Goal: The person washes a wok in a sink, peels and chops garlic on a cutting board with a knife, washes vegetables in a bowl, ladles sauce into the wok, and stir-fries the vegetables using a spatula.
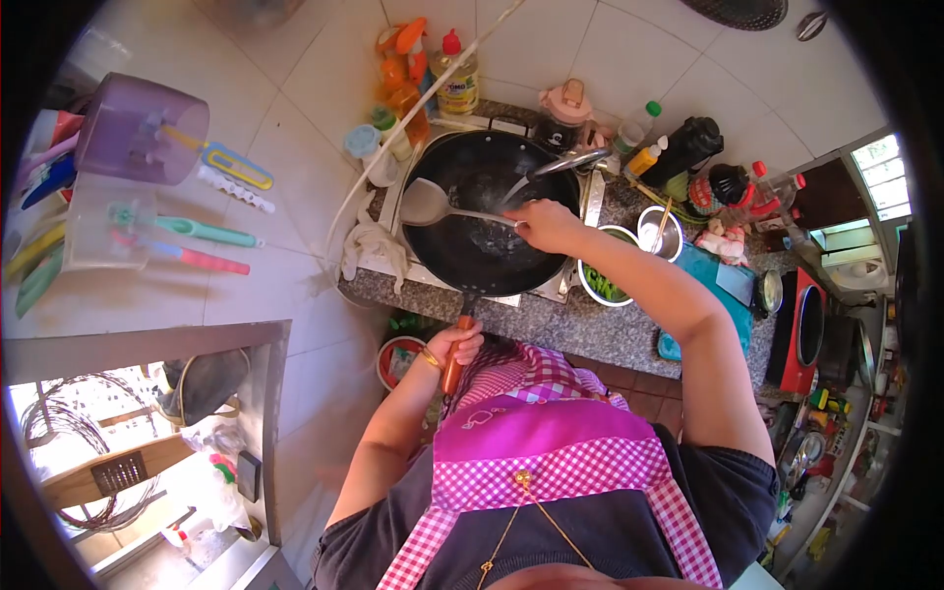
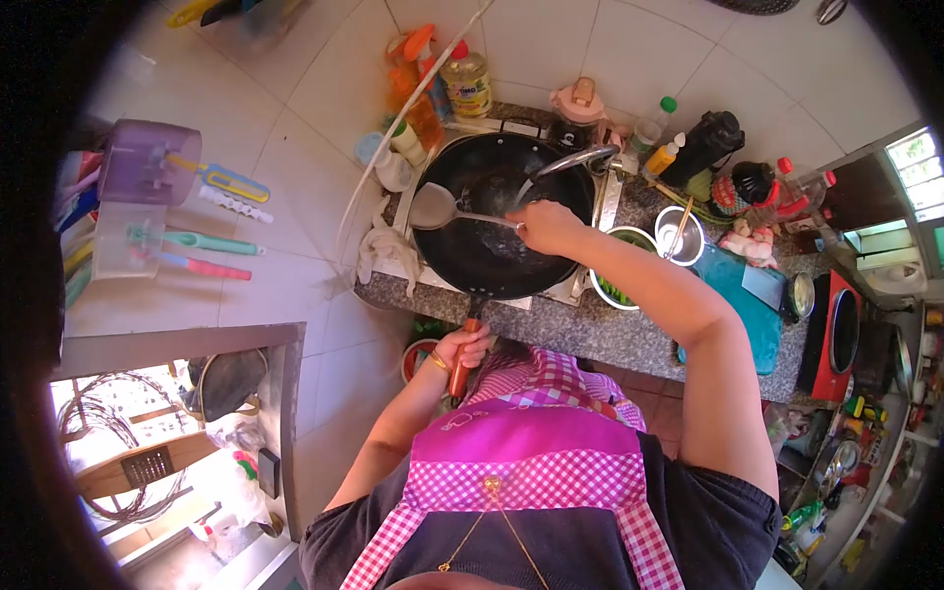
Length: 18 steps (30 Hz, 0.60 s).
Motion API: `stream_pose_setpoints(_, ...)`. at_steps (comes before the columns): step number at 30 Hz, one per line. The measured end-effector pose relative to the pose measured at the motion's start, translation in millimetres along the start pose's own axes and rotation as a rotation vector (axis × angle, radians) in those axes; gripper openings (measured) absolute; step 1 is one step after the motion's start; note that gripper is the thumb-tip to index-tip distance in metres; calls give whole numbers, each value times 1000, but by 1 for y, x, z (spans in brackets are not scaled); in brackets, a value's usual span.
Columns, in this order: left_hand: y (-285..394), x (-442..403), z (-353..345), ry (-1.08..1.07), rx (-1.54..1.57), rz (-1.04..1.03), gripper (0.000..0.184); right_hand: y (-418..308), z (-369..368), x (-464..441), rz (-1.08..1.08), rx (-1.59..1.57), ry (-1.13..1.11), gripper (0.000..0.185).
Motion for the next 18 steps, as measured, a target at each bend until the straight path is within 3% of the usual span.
stream_pose_setpoints(10, 1, -1, -1, 2, -17, 9, 14, 9, -11, 4, -34, -15, -45, 38)
stream_pose_setpoints(13, 0, -1, 0, 2, -13, 9, 14, 14, -9, 10, 6, 110, -43, 38)
stream_pose_setpoints(18, 1, -1, -4, 7, -27, -4, 15, 26, -7, 0, 16, -86, -3, 39)
Point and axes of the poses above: each hand's wrist, its own x-axis away from the middle knuckle, its own z-axis out of the back of the hand, y = z × x, the point moved 5 cm from there along -x, towards the middle knuckle, and after that the axes turned 9 degrees about x, right-handed, at the moved point
